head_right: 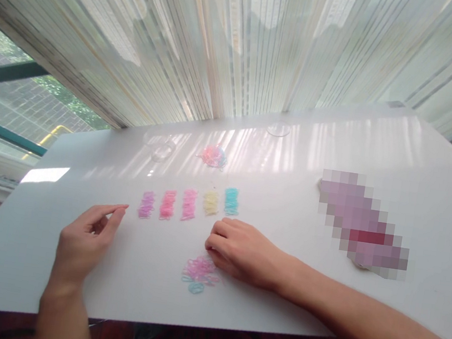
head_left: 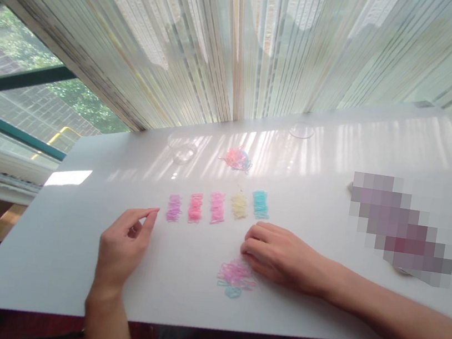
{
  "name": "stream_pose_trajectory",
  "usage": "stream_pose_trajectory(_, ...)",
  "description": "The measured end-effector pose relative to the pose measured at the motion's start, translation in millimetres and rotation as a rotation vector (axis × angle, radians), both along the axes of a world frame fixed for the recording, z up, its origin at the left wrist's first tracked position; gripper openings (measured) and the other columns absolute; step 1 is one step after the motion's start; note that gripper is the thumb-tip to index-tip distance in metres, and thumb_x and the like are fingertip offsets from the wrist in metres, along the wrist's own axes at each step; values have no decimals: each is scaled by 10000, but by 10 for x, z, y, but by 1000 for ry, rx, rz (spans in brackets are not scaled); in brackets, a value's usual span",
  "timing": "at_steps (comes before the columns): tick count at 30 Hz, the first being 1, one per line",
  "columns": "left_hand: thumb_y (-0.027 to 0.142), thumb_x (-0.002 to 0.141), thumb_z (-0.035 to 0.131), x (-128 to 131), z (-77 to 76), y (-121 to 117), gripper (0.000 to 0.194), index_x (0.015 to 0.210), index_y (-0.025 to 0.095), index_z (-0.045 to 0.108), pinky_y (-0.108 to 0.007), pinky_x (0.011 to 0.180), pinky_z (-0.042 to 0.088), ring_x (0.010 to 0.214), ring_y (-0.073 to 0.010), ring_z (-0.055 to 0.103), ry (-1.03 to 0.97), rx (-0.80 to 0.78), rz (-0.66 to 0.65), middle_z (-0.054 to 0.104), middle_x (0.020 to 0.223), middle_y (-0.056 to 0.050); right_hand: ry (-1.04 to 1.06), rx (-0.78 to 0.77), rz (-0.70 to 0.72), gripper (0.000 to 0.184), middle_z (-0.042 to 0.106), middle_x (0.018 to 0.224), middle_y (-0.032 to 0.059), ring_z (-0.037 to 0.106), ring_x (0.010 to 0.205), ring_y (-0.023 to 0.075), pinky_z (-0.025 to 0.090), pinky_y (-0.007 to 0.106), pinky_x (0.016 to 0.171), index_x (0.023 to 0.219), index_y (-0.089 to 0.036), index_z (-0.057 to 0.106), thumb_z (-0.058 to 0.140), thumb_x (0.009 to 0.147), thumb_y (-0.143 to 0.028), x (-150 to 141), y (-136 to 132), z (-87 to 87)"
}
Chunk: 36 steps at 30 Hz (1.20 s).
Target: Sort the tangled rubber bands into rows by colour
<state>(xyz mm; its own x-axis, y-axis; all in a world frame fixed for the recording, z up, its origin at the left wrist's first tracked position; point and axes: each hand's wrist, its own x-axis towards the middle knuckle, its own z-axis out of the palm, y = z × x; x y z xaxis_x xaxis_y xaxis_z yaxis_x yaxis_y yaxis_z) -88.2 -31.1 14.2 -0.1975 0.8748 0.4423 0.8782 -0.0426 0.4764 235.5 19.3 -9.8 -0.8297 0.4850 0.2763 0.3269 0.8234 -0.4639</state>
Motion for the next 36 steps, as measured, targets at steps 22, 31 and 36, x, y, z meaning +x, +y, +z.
stream_pose_trajectory(22, 130, 952, 677, 957, -264, -225, 146, 1037, 236, 730, -248, 517, 487, 588, -126, 570, -345, -178, -596, 748, 900, -33, 229, -89, -40, 157, 684, 957, 92, 641, 850, 202, 540, 309, 765, 1051, -160, 678, 541, 1013, -226, -16, -36, 18)
stream_pose_trajectory(31, 150, 965, 682, 939, -289, -239, 84, 1010, 209, 721, -219, 562, 471, 592, -102, 547, -342, -153, -595, 734, 869, -13, 196, -50, -7, 213, 681, 877, 64, 610, 763, 177, 492, 284, 707, 970, -173, 689, 506, 1048, -247, -13, -11, -24)
stream_pose_trajectory(36, 155, 968, 681, 940, -291, -239, 80, 1008, 216, 713, -219, 562, 455, 569, -96, 508, -341, -165, -589, 725, 868, -2, 227, -73, 10, 203, 688, 900, 72, 626, 787, 183, 502, 284, 722, 1035, -154, 690, 569, 1038, -317, -12, -28, 22)
